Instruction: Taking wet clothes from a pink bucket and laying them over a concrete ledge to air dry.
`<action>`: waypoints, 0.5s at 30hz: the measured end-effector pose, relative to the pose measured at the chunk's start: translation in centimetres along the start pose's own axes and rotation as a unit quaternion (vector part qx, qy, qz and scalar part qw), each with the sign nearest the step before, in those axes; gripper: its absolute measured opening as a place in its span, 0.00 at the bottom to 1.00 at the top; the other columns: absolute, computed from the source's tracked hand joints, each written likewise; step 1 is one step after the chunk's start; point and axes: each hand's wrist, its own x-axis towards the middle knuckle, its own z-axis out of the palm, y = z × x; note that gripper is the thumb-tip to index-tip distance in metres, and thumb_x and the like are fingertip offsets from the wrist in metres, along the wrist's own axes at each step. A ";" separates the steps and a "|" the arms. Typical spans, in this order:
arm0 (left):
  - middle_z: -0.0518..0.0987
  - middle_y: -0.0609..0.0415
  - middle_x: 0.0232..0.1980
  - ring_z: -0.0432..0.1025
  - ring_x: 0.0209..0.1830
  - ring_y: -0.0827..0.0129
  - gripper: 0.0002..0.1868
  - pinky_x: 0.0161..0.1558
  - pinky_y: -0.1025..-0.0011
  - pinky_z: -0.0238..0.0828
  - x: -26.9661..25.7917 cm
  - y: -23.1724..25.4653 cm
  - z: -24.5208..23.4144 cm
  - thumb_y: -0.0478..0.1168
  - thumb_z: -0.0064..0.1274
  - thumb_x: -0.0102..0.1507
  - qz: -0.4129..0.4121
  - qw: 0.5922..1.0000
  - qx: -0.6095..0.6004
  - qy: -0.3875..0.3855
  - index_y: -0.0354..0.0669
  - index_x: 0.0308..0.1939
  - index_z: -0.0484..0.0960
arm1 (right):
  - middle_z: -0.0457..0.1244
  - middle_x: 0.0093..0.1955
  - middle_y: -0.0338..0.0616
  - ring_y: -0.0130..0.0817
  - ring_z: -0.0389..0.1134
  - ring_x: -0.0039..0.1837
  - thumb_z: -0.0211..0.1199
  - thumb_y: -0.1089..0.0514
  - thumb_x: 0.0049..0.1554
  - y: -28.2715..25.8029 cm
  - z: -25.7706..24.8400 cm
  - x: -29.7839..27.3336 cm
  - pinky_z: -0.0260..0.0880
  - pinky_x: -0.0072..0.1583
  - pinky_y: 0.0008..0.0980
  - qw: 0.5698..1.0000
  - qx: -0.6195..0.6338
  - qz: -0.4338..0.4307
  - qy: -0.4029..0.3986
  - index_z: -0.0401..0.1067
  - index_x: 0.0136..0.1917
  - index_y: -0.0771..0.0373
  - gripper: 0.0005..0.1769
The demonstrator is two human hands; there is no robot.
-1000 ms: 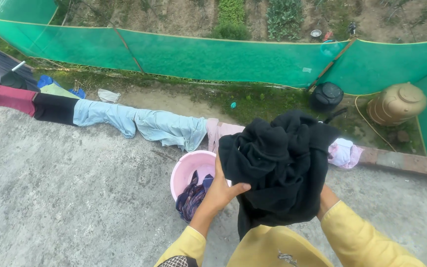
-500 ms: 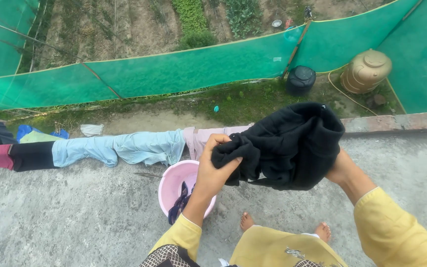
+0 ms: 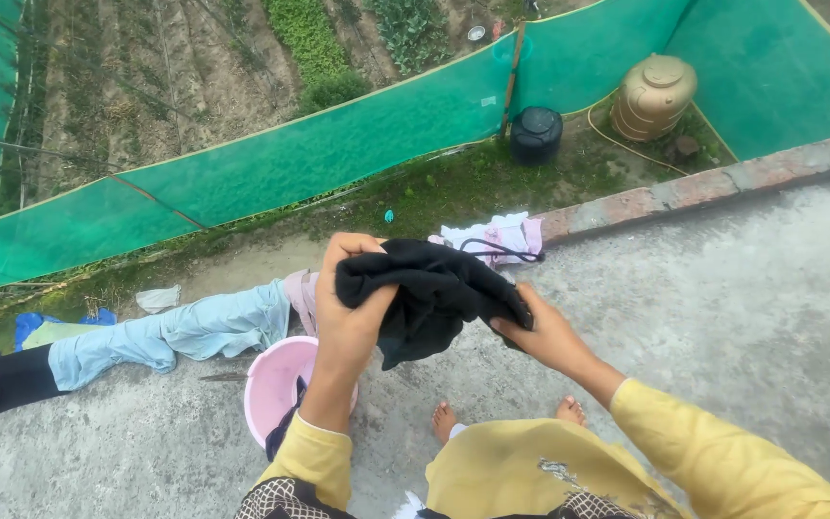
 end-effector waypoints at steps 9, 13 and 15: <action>0.73 0.59 0.46 0.68 0.46 0.80 0.17 0.49 0.80 0.67 2.8 -0.6 -0.2 0.22 0.57 0.63 0.010 0.990 0.101 0.100 0.41 0.49 0.71 | 0.71 0.51 0.36 0.25 0.71 0.54 0.65 0.48 0.55 3.1 -11.4 2.5 0.75 0.53 0.32 0.958 0.171 0.229 -0.004 0.75 0.59 0.59 0.22; 0.73 0.61 0.43 0.68 0.42 0.81 0.17 0.45 0.80 0.68 4.1 -2.2 -1.0 0.24 0.59 0.62 -0.008 0.979 0.154 0.132 0.41 0.48 0.70 | 0.70 0.50 0.38 0.28 0.71 0.54 0.62 0.55 0.61 2.5 -17.7 5.7 0.74 0.56 0.32 0.985 0.150 0.074 0.042 0.76 0.57 0.64 0.14; 0.75 0.61 0.42 0.69 0.41 0.82 0.18 0.44 0.80 0.69 4.6 -2.8 -1.2 0.26 0.61 0.60 -0.022 0.975 0.184 0.121 0.42 0.47 0.70 | 0.69 0.51 0.38 0.26 0.68 0.54 0.61 0.58 0.64 1.0 -20.3 7.8 0.70 0.57 0.31 0.992 0.100 0.023 0.067 0.74 0.59 0.64 0.12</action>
